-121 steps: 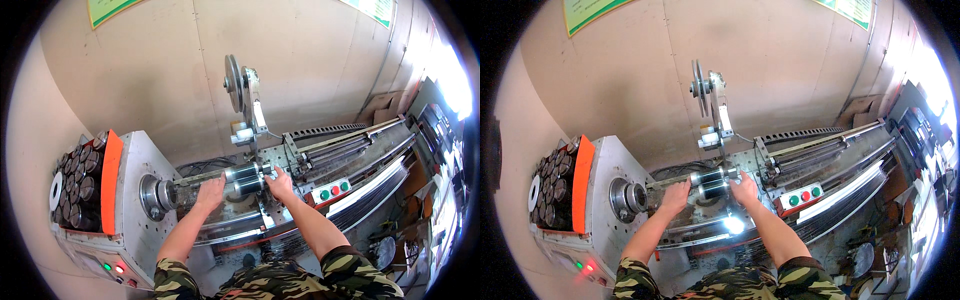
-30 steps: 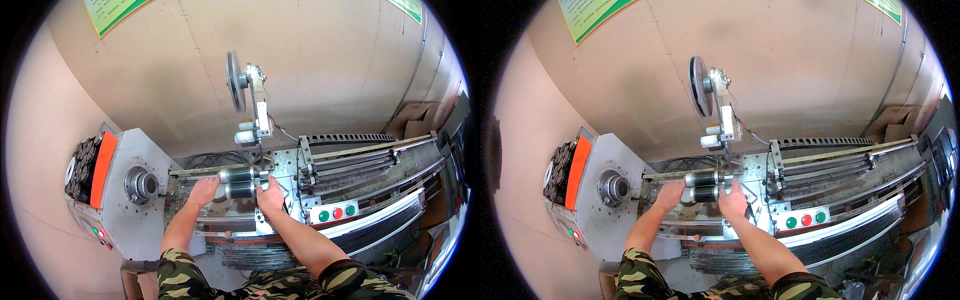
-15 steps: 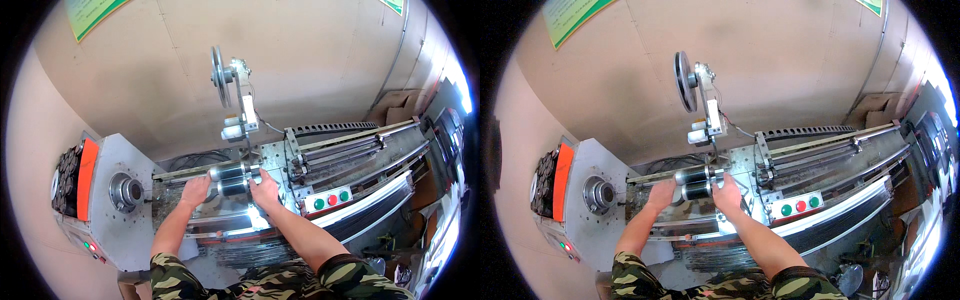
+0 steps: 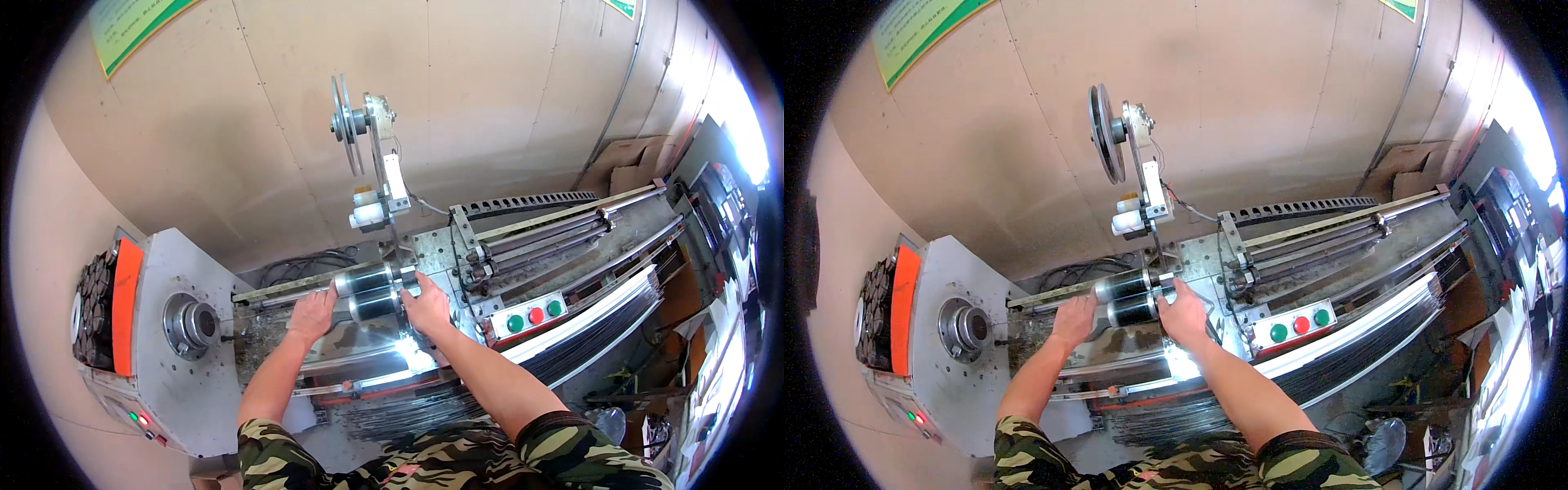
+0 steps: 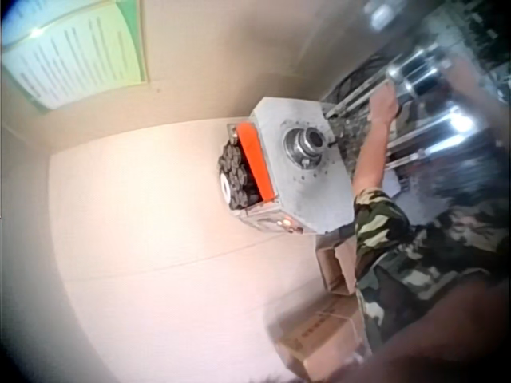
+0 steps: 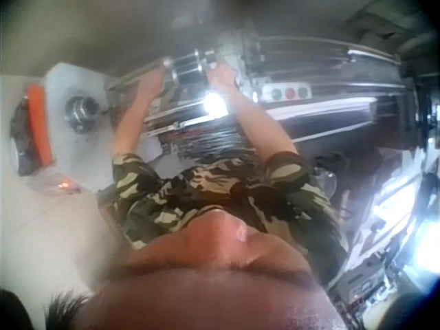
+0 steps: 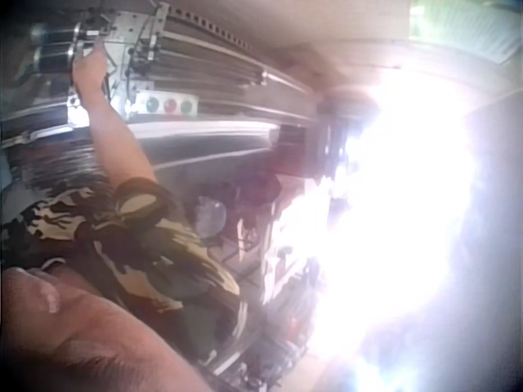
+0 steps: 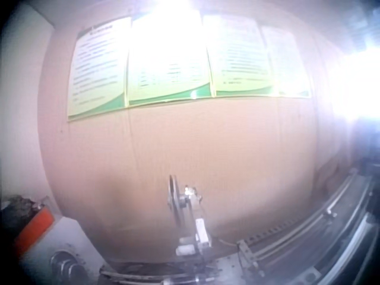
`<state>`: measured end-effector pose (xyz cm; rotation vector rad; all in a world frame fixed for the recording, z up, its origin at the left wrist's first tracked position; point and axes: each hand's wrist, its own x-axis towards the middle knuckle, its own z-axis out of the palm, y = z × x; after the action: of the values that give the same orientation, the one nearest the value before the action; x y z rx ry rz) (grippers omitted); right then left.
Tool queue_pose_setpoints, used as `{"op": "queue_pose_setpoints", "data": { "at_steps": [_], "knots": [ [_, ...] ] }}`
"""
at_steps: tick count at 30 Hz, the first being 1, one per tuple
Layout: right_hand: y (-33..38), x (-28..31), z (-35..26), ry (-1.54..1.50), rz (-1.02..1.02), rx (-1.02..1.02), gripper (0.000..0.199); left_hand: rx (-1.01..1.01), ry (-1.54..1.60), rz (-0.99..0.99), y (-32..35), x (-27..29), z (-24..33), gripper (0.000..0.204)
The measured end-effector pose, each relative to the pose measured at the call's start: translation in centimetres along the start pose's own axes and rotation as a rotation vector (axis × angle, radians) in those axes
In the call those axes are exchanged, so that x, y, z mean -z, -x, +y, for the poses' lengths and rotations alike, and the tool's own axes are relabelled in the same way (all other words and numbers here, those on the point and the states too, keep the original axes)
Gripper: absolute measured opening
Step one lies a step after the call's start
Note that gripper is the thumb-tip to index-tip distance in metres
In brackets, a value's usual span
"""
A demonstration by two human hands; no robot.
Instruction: The person operates a metal cutting machine in a workshop. They repeatedly feed long metal rods into the machine, adjust the cutting mechanism, and remove the cut pieces. The person also briefly handles a roll of tape and a metal ruler on a nearby table.
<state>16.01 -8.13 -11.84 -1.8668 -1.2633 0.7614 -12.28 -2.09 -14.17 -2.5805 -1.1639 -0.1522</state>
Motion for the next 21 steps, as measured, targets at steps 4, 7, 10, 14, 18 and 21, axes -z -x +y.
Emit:
{"op": "queue_pose_setpoints", "data": {
  "at_steps": [4, 7, 10, 14, 18, 21],
  "knots": [
    [-0.1, 0.3, -0.1, -0.003, -0.004, 0.006, 0.062, 0.010, 0.001, -0.033, -0.4, 0.5, 0.2, 0.056],
    [-0.4, -0.1, 0.6, 0.001, 0.019, 0.034, 0.061, 0.005, -0.007, -0.053, -0.4, 0.6, 0.2, 0.057],
    [-0.4, 0.1, 0.7, 0.008, 0.014, 0.018, 0.061, 0.003, -0.020, -0.061, -0.5, 0.7, 0.5, 0.057],
    [-0.4, 0.7, 0.1, 0.013, -0.011, -0.006, 0.060, 0.013, -0.013, -0.046, -0.6, 0.7, 0.6, 0.058],
    [-0.5, 0.8, 0.3, 0.016, -0.007, -0.026, 0.060, 0.018, -0.015, -0.058, -0.9, 0.7, 0.8, 0.059],
    [-0.5, 1.0, 0.3, 0.012, -0.034, -0.029, 0.057, 0.017, -0.009, -0.061, -0.8, 0.7, 0.9, 0.059]
  ]
}}
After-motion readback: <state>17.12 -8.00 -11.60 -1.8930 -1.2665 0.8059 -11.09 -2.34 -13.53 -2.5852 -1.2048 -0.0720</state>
